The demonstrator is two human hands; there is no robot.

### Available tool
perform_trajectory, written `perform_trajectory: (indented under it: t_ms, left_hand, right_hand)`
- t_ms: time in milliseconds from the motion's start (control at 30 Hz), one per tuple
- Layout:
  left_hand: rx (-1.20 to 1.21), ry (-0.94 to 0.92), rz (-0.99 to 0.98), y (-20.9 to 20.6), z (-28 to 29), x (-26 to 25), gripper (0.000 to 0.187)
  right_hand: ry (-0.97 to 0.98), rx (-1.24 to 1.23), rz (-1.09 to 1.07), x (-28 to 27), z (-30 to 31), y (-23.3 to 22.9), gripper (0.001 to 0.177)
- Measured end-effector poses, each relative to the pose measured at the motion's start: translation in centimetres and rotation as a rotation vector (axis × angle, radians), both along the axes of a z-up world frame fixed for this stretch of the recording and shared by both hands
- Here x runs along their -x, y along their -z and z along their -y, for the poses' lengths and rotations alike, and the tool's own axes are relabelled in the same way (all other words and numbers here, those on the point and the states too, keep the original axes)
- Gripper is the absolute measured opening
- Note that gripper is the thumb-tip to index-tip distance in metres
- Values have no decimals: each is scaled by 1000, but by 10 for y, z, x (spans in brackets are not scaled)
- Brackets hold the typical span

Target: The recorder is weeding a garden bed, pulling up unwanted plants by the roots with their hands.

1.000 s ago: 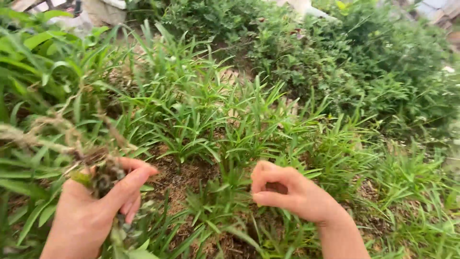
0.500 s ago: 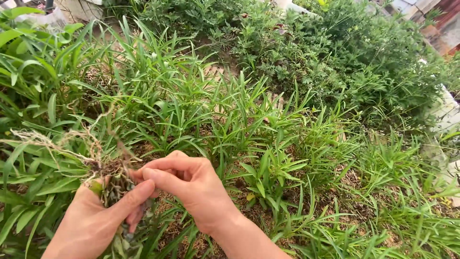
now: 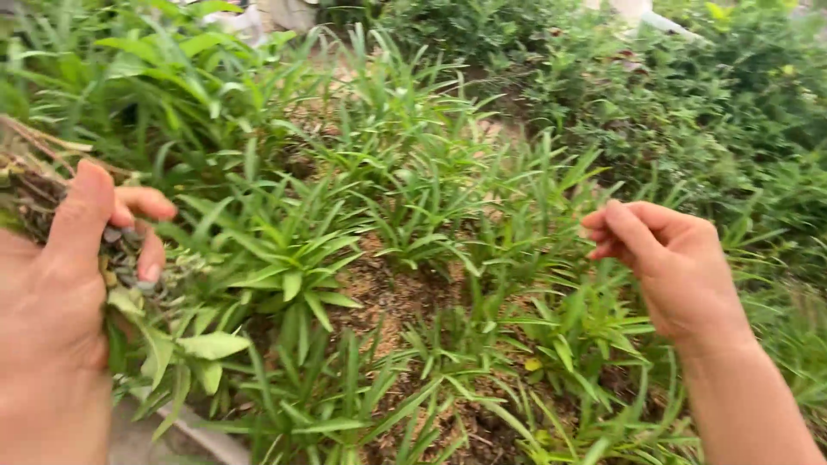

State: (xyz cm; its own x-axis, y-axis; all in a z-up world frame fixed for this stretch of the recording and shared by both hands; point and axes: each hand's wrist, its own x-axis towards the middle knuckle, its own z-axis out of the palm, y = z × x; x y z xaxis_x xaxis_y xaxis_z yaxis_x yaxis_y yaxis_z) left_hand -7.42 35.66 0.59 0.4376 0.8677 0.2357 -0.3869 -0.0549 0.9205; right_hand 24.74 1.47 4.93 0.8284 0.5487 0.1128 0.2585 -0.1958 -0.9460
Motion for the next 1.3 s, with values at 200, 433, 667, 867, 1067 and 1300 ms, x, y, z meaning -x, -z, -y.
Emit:
perform_trajectory:
  t_ms: [200, 433, 667, 867, 1067, 1300]
  left_hand:
    - [-5, -63, 16, -14, 5, 3, 20]
    - [-17, 31, 9, 0, 3, 7, 19]
    - [54, 15, -4, -2, 1, 17, 20]
    - [64, -9, -25, 4, -3, 23, 16]
    - [37, -1, -25, 10, -5, 24, 17]
    - [45, 16, -35, 8, -1, 23, 16]
  right_hand:
    - [-135, 419, 152, 31, -57, 18, 26]
    - [-561, 630, 470, 44, -120, 141, 20]
    - [-625, 1224, 376, -25, -115, 245, 30]
    - [-236, 976, 318, -50, -130, 243, 26]
    - [-37, 424, -312, -78, -132, 273, 29]
    - [-368, 406, 377, -91, -124, 324, 39]
